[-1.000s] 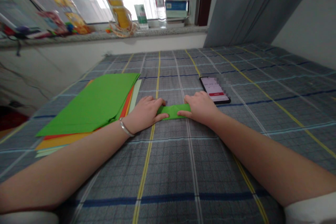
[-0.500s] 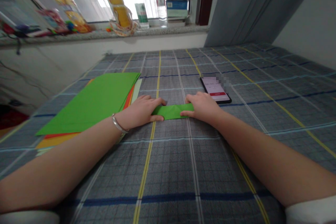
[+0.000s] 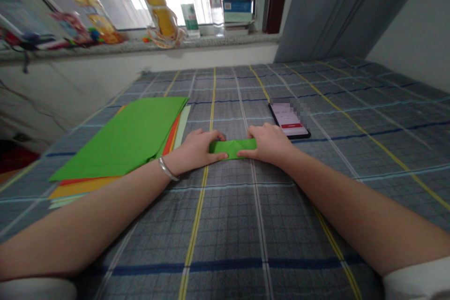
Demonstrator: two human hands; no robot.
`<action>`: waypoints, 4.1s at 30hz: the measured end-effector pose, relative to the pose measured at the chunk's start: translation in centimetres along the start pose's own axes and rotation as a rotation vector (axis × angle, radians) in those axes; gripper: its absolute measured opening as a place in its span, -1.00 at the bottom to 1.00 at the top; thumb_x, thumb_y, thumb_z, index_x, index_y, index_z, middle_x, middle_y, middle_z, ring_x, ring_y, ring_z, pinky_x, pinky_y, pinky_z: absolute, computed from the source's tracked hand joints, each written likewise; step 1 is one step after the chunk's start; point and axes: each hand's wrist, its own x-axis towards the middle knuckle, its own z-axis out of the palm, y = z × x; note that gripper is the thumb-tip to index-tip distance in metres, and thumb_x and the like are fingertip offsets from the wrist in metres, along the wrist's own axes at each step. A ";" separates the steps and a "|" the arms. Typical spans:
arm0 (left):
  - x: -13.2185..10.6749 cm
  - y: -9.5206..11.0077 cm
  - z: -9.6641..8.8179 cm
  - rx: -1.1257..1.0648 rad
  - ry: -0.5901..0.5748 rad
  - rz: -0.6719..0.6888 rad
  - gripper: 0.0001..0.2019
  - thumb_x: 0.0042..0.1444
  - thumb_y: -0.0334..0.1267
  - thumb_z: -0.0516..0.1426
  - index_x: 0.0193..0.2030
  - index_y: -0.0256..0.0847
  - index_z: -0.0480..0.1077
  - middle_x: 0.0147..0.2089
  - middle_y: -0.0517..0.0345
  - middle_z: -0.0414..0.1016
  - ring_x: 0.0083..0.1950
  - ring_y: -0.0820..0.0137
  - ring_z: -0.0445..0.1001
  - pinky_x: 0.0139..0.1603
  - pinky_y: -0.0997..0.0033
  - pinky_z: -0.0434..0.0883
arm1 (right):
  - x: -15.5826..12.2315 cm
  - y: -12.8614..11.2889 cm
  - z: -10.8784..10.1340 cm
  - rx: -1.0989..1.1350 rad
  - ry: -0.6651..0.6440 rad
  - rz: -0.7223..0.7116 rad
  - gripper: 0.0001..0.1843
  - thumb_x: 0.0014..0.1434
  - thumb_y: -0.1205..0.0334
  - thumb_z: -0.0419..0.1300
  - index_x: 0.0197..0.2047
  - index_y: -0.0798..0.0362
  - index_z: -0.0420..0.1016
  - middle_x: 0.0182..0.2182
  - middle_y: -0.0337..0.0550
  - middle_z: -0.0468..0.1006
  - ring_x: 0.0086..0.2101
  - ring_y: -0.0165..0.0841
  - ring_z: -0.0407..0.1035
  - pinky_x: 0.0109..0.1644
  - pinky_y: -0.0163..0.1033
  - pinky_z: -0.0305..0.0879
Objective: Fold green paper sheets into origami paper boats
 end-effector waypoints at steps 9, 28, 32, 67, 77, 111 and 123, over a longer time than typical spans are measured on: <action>-0.1 1.3 0.5 0.079 0.129 0.084 -0.48 0.11 0.21 0.12 0.02 -0.14 0.38 -0.09 0.03 0.54 -0.07 0.11 0.40 0.01 0.10 0.26 | -0.1 -1.0 -0.4 -0.066 0.004 0.019 -0.36 -0.02 -0.44 0.10 -0.24 -0.01 0.40 -0.32 -0.04 0.54 -0.24 -0.09 0.37 -0.29 -0.13 0.12; -0.3 -1.2 -1.5 0.041 -0.095 0.171 -0.49 0.10 -0.04 0.24 0.18 -0.08 0.32 0.00 -0.02 0.39 0.00 0.14 0.40 0.00 0.19 0.31 | -0.4 1.4 -1.3 0.034 -0.092 -0.042 -0.44 -0.06 -0.28 0.26 -0.17 -0.01 0.45 -0.20 -0.05 0.51 -0.15 -0.10 0.39 -0.18 -0.09 0.27; 0.1 -2.5 -1.3 -0.051 -0.139 0.209 -0.46 0.08 -0.08 0.25 0.21 -0.05 0.30 0.01 -0.01 0.38 0.02 0.18 0.39 0.05 0.20 0.30 | -0.4 1.8 -1.0 0.076 -0.084 -0.064 -0.46 -0.06 -0.23 0.28 -0.17 0.02 0.46 -0.21 -0.03 0.51 -0.16 -0.11 0.39 -0.13 -0.08 0.28; -1.0 -0.8 -0.5 -0.059 0.379 0.222 -0.51 0.04 -0.04 0.28 0.10 -0.12 0.36 0.08 0.03 0.41 0.17 0.10 0.24 0.26 0.00 0.16 | -1.6 1.3 -0.6 0.715 0.377 0.199 -0.73 0.26 0.15 -0.02 -0.09 -0.01 0.44 -0.10 -0.01 0.49 -0.48 -0.36 0.40 -0.44 -0.16 0.37; -1.1 -1.0 -0.1 -0.018 0.486 0.259 -0.79 0.18 -0.14 0.18 -0.16 -0.20 0.31 -0.02 -0.01 0.38 0.05 0.20 0.31 0.11 0.15 0.27 | -1.5 0.7 -0.3 1.448 0.035 0.125 -0.74 0.18 -0.01 0.09 -0.24 0.01 0.40 -0.45 -0.18 0.51 -0.55 -0.37 0.40 -0.46 -0.20 0.41; 0.3 -1.5 0.6 0.114 0.387 0.657 -0.85 0.16 -0.35 0.13 -0.17 -0.10 0.50 -0.07 0.12 0.46 0.01 0.24 0.31 0.08 0.19 0.33 | -1.6 -0.5 0.6 0.226 0.275 -0.515 -0.75 0.08 0.44 0.16 -0.21 -0.04 0.54 0.02 -0.07 0.43 0.00 -0.23 0.34 0.02 -0.11 0.33; 0.5 -1.0 0.9 -0.040 0.426 0.732 -0.82 0.08 -0.42 0.12 -0.34 -0.11 0.53 -0.20 0.13 0.42 0.04 0.20 0.26 0.13 0.14 0.30 | -1.8 -1.3 0.3 0.211 0.421 -0.578 -0.84 0.00 0.42 0.21 -0.37 0.00 0.56 0.20 -0.07 0.26 0.25 0.01 0.02 0.26 0.16 0.07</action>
